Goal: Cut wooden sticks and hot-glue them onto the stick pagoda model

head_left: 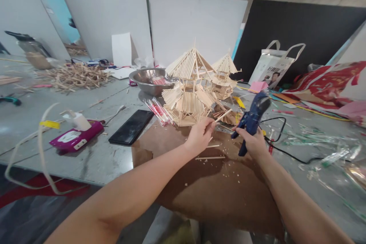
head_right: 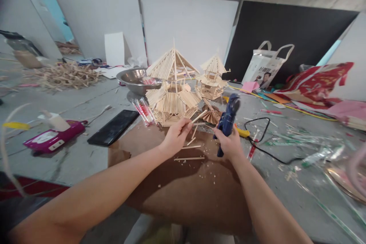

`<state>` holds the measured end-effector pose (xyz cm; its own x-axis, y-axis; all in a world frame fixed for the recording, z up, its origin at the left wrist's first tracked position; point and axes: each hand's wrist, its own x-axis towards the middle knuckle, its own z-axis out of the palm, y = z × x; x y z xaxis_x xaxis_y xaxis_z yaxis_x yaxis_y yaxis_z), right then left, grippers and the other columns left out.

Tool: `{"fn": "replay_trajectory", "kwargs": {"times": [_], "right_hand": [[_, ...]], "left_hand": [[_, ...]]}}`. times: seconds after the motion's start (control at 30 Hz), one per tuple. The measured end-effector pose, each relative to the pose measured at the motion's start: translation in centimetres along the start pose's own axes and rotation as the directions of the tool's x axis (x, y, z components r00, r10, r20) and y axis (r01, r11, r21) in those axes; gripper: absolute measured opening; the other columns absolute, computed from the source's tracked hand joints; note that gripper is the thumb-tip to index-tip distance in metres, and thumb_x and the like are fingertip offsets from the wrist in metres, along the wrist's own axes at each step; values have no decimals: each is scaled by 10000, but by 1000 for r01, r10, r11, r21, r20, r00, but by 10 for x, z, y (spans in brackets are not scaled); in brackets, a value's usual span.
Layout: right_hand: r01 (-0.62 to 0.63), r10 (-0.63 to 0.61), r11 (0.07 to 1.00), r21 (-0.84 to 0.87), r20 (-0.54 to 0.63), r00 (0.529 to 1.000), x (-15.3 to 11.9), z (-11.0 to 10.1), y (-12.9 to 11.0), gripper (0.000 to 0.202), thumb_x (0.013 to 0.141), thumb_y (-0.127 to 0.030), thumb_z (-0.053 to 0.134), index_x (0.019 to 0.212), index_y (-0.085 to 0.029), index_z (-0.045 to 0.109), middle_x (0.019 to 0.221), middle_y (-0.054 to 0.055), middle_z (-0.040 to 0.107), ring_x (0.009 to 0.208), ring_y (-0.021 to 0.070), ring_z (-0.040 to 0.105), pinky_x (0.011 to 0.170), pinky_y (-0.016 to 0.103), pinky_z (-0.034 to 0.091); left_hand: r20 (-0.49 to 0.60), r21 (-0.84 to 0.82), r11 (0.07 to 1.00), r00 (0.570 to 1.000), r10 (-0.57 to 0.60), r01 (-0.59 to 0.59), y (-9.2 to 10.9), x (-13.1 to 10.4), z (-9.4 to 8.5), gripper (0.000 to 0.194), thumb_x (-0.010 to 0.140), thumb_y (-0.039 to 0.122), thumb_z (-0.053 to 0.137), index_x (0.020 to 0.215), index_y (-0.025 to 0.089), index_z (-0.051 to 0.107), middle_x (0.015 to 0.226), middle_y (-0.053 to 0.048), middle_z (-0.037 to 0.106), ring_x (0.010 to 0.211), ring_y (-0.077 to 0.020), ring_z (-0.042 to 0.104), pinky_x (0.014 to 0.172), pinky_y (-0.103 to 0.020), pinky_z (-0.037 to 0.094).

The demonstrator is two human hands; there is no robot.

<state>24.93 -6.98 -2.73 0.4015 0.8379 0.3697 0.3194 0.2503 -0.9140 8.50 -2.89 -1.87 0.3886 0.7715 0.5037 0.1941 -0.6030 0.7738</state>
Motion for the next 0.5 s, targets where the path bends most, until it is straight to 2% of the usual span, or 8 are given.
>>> {"fn": "replay_trajectory", "kwargs": {"times": [0.03,0.1,0.2,0.27,0.37,0.5], "right_hand": [[43,-46,988,-148,-20,999,1,-2,2,157,599,-281,542,721,-197,488,641,-16,515,589,141,503,610,293,417],[153,-154,904,-398,29,988,3,-3,4,173,609,-274,518,762,-204,478,645,-16,497,592,144,485,612,293,406],[264,-215,759,-596,153,965,3,-1,6,299,621,-270,481,911,-198,470,777,31,528,734,188,509,684,320,397],[243,-171,716,-654,172,970,3,1,7,385,625,-281,472,997,-184,445,871,65,538,803,215,514,713,341,395],[231,-111,710,-665,218,970,4,3,11,440,624,-268,469,1050,-168,427,927,87,547,834,226,522,726,345,398],[306,-139,708,-637,299,944,2,4,11,469,595,-197,461,1062,-159,431,935,89,553,846,220,521,738,327,394]], "left_hand": [[-16,22,1000,1000,6,-6,-1,2,-2,224,812,310,346,745,155,494,572,23,429,553,-89,398,564,-218,348],[-51,45,999,998,24,-22,-2,4,-6,208,812,296,351,743,156,488,584,22,431,559,-88,398,564,-214,345],[-98,67,997,995,32,-25,-3,7,-10,198,812,288,356,746,156,488,633,8,474,595,-93,428,583,-218,352],[-114,82,996,993,31,-22,-3,7,-11,204,813,290,355,742,155,490,628,6,481,594,-96,435,579,-220,351],[-114,101,994,992,49,-37,-3,7,-12,207,811,282,357,719,153,489,610,7,468,587,-96,431,570,-218,346],[-56,117,993,998,41,-35,-2,6,-9,212,806,282,355,728,152,504,591,7,463,573,-101,427,556,-221,343]]}}
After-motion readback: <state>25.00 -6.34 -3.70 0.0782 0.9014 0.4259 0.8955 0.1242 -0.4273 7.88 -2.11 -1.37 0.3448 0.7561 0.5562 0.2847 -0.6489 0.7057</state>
